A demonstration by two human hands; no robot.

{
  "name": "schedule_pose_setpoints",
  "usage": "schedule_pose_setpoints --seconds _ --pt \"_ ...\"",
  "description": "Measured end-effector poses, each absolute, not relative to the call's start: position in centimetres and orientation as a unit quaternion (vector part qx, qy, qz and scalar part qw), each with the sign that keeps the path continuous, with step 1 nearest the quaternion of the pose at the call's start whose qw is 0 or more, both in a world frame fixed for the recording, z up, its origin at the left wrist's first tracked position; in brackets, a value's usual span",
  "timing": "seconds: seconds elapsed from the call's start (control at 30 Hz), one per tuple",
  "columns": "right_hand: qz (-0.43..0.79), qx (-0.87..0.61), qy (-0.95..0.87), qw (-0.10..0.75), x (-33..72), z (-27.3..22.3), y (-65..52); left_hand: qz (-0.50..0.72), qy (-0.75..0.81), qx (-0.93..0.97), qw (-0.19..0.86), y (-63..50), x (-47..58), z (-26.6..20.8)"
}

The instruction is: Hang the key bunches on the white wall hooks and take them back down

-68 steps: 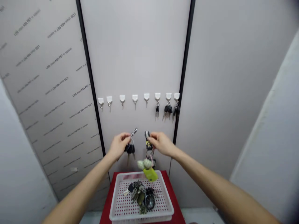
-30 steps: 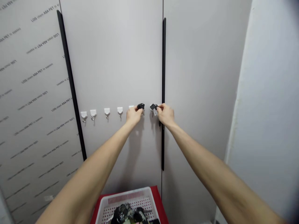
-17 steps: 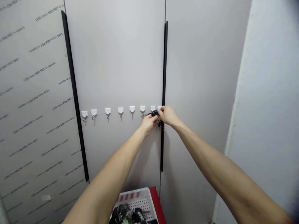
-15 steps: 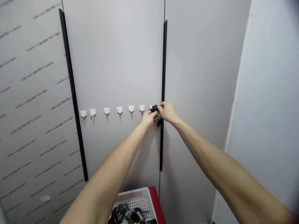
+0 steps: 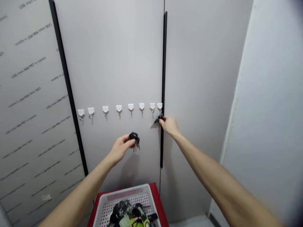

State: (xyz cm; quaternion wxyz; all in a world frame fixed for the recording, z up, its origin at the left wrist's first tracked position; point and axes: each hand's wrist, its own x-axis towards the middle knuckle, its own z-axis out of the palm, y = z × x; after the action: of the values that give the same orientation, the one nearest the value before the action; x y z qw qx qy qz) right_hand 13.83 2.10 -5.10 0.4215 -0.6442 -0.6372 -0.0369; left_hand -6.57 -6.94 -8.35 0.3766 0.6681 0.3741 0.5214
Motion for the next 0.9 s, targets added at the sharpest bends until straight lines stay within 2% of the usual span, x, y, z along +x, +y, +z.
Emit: schedule_pose_setpoints --seconds 0.17,0.27,0.37,0.47,0.57,0.63,0.73,0.9 --pt "-0.119 -0.583 -0.581 0.556 14.1 -1.6 1.8 0.459 0.452 0.660 0.385 -9.5 -10.8 -15.2" --pt "-0.106 -0.507 -0.644 0.563 13.2 -0.7 1.3 0.403 0.485 0.665 0.400 -10.4 -12.7 -19.4" --pt "0.024 -0.443 -0.775 0.451 11.2 -4.1 -0.1 0.350 0.512 0.679 0.392 -11.1 -14.1 -22.9" --pt "0.141 -0.417 -0.851 0.286 8.7 -11.1 -2.7 0.291 0.545 0.707 0.344 -11.4 -15.0 -25.2" --pt "0.191 -0.420 -0.870 0.173 6.4 -18.7 -5.0 0.208 0.581 0.742 0.261 -11.5 -15.3 -26.3" --pt "0.188 -0.434 -0.867 0.157 5.5 -22.5 -5.7 0.162 0.596 0.758 0.208 -11.6 -15.4 -26.7" --pt "0.182 -0.454 -0.858 0.155 5.2 -25.5 -5.7 0.136 0.610 0.764 0.162 -11.9 -15.5 -27.3" --pt "0.216 -0.456 -0.845 0.178 5.3 -25.2 -4.8 0.196 0.623 0.737 0.175 -11.1 -15.2 -26.1"
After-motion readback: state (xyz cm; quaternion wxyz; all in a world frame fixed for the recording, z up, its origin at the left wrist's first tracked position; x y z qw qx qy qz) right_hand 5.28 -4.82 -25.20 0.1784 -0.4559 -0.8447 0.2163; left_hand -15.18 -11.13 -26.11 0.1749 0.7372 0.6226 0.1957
